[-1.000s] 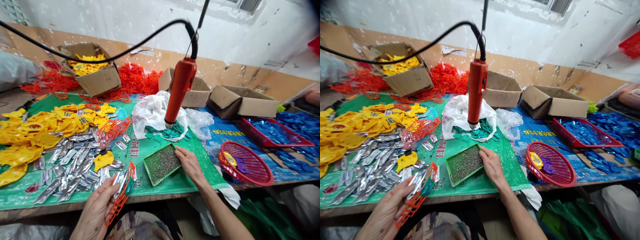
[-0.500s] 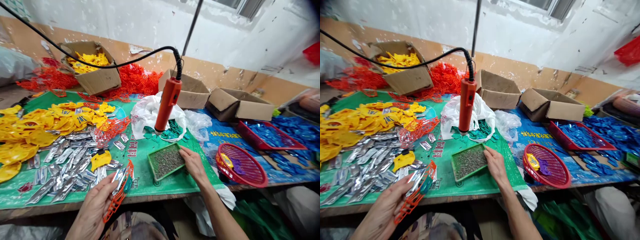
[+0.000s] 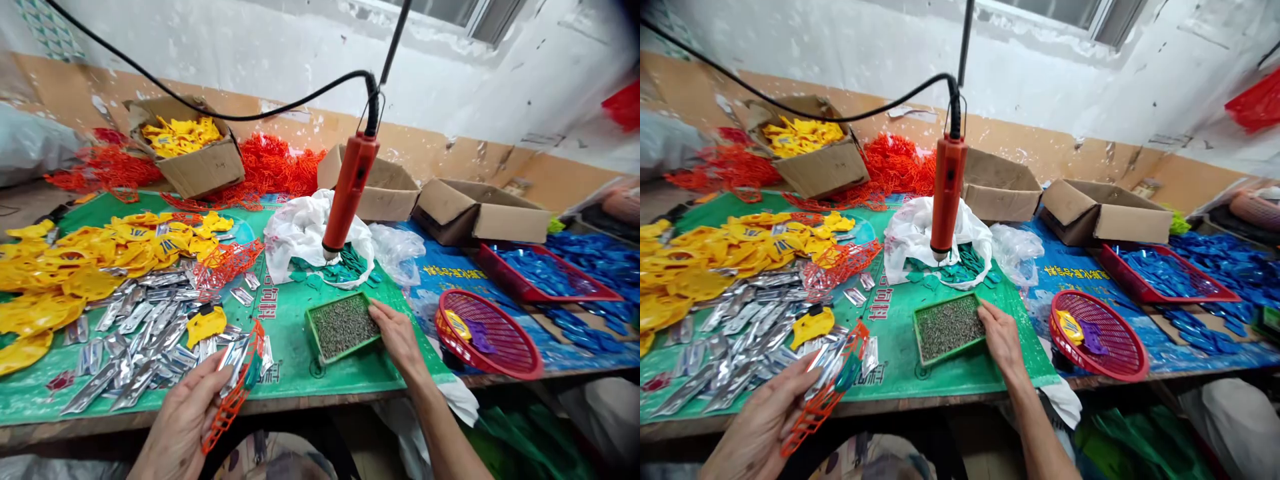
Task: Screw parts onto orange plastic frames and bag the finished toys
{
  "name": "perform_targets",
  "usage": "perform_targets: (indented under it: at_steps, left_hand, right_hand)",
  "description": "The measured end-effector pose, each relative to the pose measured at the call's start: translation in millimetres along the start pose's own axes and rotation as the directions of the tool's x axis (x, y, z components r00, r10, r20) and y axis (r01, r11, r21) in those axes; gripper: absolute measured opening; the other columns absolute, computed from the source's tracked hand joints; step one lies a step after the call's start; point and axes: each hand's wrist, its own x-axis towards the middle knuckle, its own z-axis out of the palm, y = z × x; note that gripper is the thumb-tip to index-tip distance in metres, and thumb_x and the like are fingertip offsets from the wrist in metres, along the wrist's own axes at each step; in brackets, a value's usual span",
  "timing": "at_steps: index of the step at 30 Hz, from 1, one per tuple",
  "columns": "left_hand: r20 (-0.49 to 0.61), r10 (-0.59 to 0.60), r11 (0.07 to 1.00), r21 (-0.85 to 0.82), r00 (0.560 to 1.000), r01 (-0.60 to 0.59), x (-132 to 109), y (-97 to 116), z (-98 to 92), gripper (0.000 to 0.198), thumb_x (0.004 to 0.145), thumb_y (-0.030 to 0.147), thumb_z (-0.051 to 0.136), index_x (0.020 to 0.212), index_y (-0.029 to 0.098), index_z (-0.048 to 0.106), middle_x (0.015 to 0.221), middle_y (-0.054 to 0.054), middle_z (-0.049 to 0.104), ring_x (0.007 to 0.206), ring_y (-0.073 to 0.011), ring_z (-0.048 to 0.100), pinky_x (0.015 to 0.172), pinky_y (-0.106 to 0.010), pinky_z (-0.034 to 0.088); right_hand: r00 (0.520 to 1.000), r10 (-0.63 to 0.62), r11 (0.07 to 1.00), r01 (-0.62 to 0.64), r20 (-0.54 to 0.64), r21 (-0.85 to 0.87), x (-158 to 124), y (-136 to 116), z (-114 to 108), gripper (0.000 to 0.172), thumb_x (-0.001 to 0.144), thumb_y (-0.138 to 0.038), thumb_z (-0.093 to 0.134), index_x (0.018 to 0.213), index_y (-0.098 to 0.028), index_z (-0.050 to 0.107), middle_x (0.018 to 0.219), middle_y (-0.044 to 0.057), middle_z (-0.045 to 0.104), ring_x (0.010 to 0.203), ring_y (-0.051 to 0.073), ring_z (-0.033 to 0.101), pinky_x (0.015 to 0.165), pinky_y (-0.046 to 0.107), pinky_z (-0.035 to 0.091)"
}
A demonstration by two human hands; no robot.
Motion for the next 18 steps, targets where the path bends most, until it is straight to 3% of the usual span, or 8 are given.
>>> perform_targets:
  at_steps: [4, 9, 12, 18]
  left_hand:
    - [0.087, -0.004, 1.0, 0.016, 0.996, 0.003, 0, -2, -2.6, 0.028, 0.053, 0.006, 0.078, 0.078, 0.015, 0.073, 0.06, 0.0, 0.073, 0.054, -0.0157, 0.068, 0.052, -0.019, 0.057]
    - [0.081, 0.018, 1.0, 0.014, 0.997, -0.019, 0, 0, -5.7, 0.03, 0.05, 0.009, 0.082, 0.078, 0.016, 0.074, 0.058, 0.002, 0.072, 0.055, -0.0149, 0.068, 0.053, -0.018, 0.056]
    - [0.134, 0.012, 1.0, 0.023, 0.991, -0.015, 0, 0, -5.4, 0.027, 0.051, 0.013, 0.084, 0.076, 0.016, 0.073, 0.056, 0.002, 0.071, 0.053, -0.0149, 0.068, 0.052, -0.018, 0.055]
    - [0.077, 0.012, 1.0, 0.003, 0.997, -0.012, 3, -3, -4.6, 0.033, 0.049, 0.012, 0.084, 0.08, 0.017, 0.074, 0.067, 0.002, 0.076, 0.054, -0.0139, 0.069, 0.052, -0.017, 0.055]
  right_hand:
    - [0.997, 0.048, 0.998, -0.05, 0.067, 0.032, -1, 3, -1, 0.04, 0.076, -0.043, 0.063, 0.108, -0.022, 0.075, 0.115, 0.006, 0.073, 0.11, 0.03, 0.067, 0.101, 0.046, 0.048]
    - [0.996, 0.082, 0.996, -0.081, -0.03, 0.028, 5, 7, -7, 0.046, 0.078, -0.045, 0.06, 0.115, -0.019, 0.071, 0.123, 0.007, 0.069, 0.12, 0.031, 0.06, 0.108, 0.049, 0.04]
    - [0.998, 0.06, 0.998, -0.06, 0.0, 0.032, 7, 6, -6, 0.042, 0.075, -0.044, 0.064, 0.109, -0.022, 0.074, 0.119, 0.005, 0.071, 0.117, 0.03, 0.063, 0.106, 0.046, 0.043]
    - [0.996, 0.074, 0.997, -0.072, -0.057, 0.032, 11, 6, -9, 0.047, 0.077, -0.049, 0.062, 0.113, -0.021, 0.073, 0.116, 0.006, 0.072, 0.116, 0.031, 0.063, 0.103, 0.046, 0.046]
